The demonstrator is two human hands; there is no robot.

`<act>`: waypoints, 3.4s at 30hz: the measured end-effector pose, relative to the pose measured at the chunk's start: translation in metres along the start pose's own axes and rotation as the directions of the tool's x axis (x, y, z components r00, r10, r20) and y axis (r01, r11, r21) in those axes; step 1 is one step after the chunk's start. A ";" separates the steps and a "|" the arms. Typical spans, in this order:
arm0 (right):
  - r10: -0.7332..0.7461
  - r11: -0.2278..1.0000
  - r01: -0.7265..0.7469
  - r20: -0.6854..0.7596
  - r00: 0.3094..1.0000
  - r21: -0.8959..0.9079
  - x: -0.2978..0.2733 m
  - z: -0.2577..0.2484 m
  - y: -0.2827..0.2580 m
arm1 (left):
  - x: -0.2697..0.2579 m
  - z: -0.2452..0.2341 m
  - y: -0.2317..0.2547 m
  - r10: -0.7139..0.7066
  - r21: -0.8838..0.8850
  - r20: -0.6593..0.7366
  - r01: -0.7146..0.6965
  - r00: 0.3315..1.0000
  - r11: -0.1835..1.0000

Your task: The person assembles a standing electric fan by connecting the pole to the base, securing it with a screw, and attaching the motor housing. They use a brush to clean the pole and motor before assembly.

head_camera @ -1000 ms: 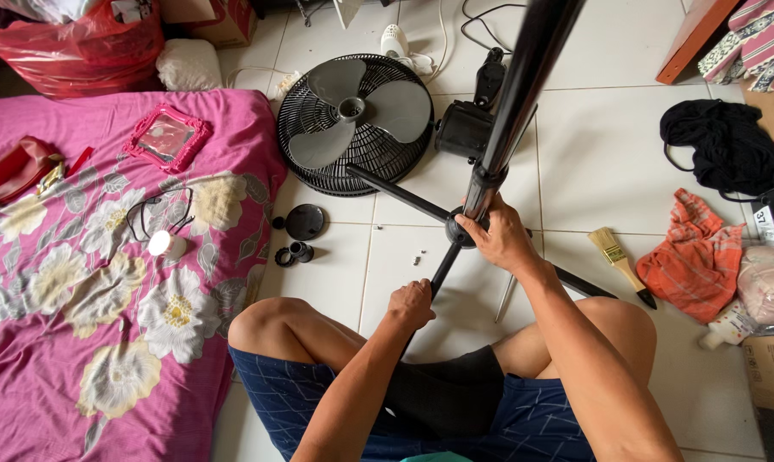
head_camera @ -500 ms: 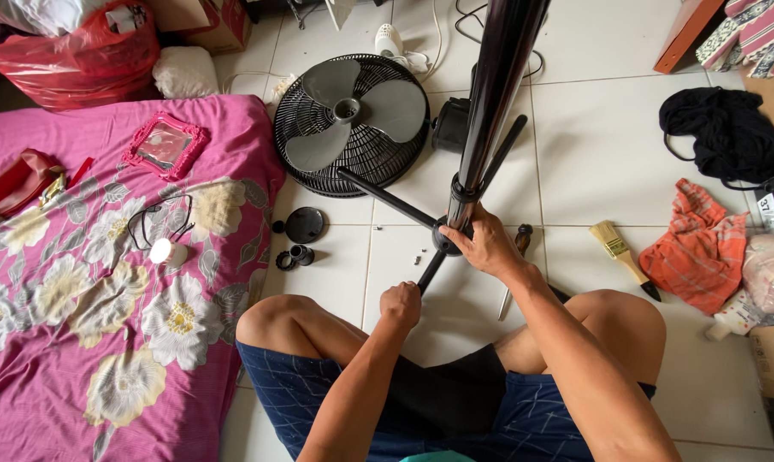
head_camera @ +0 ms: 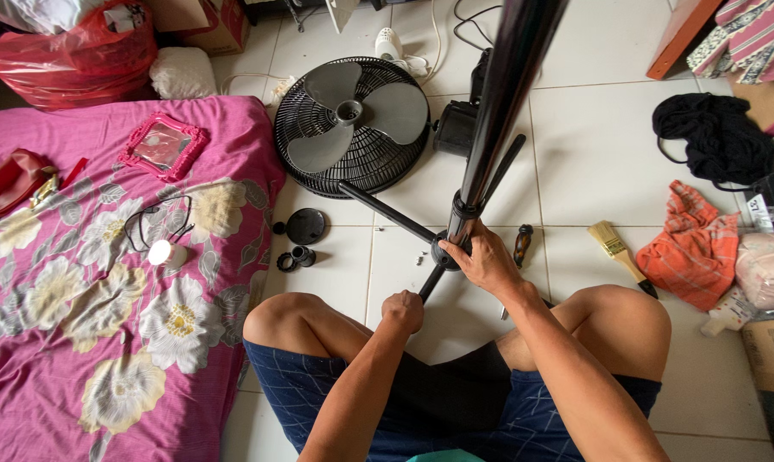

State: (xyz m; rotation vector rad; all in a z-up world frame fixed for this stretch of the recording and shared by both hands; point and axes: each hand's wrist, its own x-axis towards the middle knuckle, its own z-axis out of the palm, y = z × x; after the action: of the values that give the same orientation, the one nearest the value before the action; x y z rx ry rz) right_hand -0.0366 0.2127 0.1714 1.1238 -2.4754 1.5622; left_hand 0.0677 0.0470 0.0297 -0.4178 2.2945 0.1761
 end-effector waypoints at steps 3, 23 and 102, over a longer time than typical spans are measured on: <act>0.048 0.997 -0.049 -0.009 0.999 -0.052 -0.009 -0.001 -0.003 | 0.000 0.001 0.003 0.032 0.021 -0.017 -0.032 0.999 0.999; 0.088 0.994 -0.087 0.017 0.996 -0.064 -0.016 -0.022 -0.007 | -0.086 -0.104 0.024 0.111 -0.386 -0.524 -0.352 0.844 0.852; 0.432 0.866 -0.286 0.328 0.840 -0.410 -0.089 0.059 0.038 | -0.121 -0.199 0.077 0.200 -0.250 -0.918 -0.891 0.343 0.379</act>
State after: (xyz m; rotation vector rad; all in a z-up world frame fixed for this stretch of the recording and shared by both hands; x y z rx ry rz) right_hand 0.0290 0.2255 0.0795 1.0496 -3.2430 0.9267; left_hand -0.0182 0.0983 0.2541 0.1474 3.0567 1.7883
